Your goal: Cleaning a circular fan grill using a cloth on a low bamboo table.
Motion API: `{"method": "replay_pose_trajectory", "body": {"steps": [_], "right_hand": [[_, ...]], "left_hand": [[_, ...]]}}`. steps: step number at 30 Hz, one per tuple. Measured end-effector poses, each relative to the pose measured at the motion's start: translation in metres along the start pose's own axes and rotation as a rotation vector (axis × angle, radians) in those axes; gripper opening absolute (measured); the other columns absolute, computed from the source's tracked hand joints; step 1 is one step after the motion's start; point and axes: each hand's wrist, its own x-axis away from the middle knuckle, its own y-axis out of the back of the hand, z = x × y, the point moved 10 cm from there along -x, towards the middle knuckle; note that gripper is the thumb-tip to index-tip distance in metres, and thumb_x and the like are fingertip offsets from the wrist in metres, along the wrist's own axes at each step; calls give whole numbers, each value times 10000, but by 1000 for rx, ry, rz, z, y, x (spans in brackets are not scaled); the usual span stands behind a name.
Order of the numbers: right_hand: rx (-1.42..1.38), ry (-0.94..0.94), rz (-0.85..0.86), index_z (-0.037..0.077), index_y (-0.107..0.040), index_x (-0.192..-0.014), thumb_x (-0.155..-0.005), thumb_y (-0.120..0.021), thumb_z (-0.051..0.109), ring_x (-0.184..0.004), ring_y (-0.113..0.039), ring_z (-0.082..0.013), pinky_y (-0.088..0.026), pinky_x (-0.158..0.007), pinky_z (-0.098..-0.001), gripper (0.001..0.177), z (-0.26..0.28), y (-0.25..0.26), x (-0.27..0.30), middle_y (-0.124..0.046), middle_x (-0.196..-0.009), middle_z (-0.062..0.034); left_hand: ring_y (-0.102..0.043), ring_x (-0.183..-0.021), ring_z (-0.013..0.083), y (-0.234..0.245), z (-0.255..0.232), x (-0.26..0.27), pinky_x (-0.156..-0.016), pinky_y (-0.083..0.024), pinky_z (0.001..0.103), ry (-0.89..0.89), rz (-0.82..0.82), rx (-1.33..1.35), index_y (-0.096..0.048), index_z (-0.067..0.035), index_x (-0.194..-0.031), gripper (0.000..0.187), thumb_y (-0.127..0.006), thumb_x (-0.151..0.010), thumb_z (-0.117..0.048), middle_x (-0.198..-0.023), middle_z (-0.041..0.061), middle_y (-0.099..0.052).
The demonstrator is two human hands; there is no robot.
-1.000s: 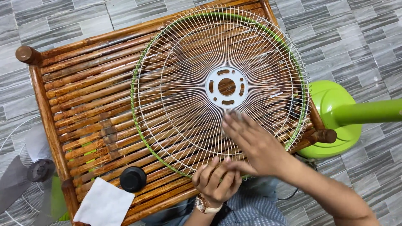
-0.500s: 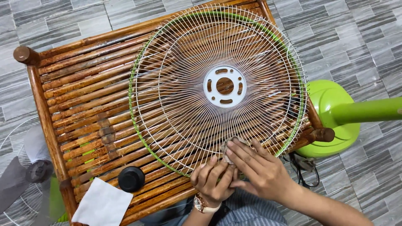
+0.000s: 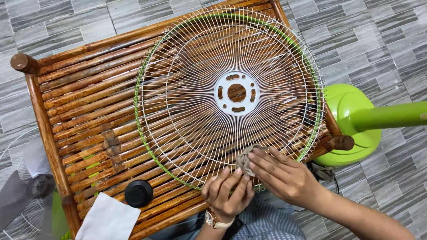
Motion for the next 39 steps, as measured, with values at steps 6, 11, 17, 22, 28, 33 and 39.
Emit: {"method": "replay_pose_trajectory", "body": {"steps": [6, 11, 17, 22, 28, 33, 39], "right_hand": [[-159, 48, -257, 21, -743, -916, -840, -786, 100, -1058, -754, -241, -592, -985, -376, 117, -18, 4, 17, -769, -1049, -134], [-481, -496, -619, 75, -654, -975, -836, -721, 86, -1056, -745, -250, -619, -1041, -399, 154, -104, 30, 110, -731, -979, -103], [-824, -1104, -1145, 106, -521, -1128, -979, -436, 35, -1046, -597, -96, -534, -1058, -237, 186, -158, 9, 219, -586, -1130, -20], [-1008, -1314, -1108, 43, -506, -1370, -1052, -390, 44, -1143, -641, -136, -558, -1036, -242, 338, -157, -31, 234, -613, -1286, -71], [-1128, -1323, -1017, -6, -438, -1405, -1043, -313, 18, -1167, -592, -194, -523, -1044, -298, 385, -152, -28, 197, -566, -1310, -142], [-1443, -1195, -1121, -6, -459, -1475, -1031, -329, 107, -1103, -617, -170, -529, -988, -292, 477, -165, -37, 176, -609, -1307, -126], [-1283, -1233, -1065, -28, -449, -1412, -1059, -362, 106, -1177, -665, -180, -572, -1111, -286, 387, -176, -2, 129, -619, -1309, -134]], "left_hand": [[-576, -1046, 107, -3, 0, 7, -910, -361, 336, 2, -1, 2, -764, -249, -852, 119, -709, -853, -354, -1027, -98, -738], [-566, -1083, 107, -5, 6, 16, -961, -326, 364, 14, 90, 4, -751, -273, -941, 142, -679, -876, -377, -1073, -110, -725], [-612, -1055, 150, 13, 23, -9, -971, -409, 391, 17, 203, 170, -736, -212, -985, 171, -701, -845, -305, -1129, -11, -711], [-530, -1239, 289, 33, 75, -34, -1134, -388, 493, 170, 183, 15, -704, -190, -1061, 240, -673, -861, -319, -1276, 95, -629], [-588, -1271, 308, 35, 101, -27, -1116, -389, 486, 313, 227, -122, -739, -210, -1062, 298, -704, -832, -395, -1173, 19, -697], [-549, -1240, 274, 38, 95, -20, -1087, -348, 456, 268, 150, -175, -692, -177, -1163, 368, -582, -921, -431, -1249, 39, -626], [-454, -1063, 199, 42, 69, 9, -953, -369, 362, 245, -29, -247, -683, -141, -1052, 403, -570, -906, -499, -1126, 29, -624]]}}
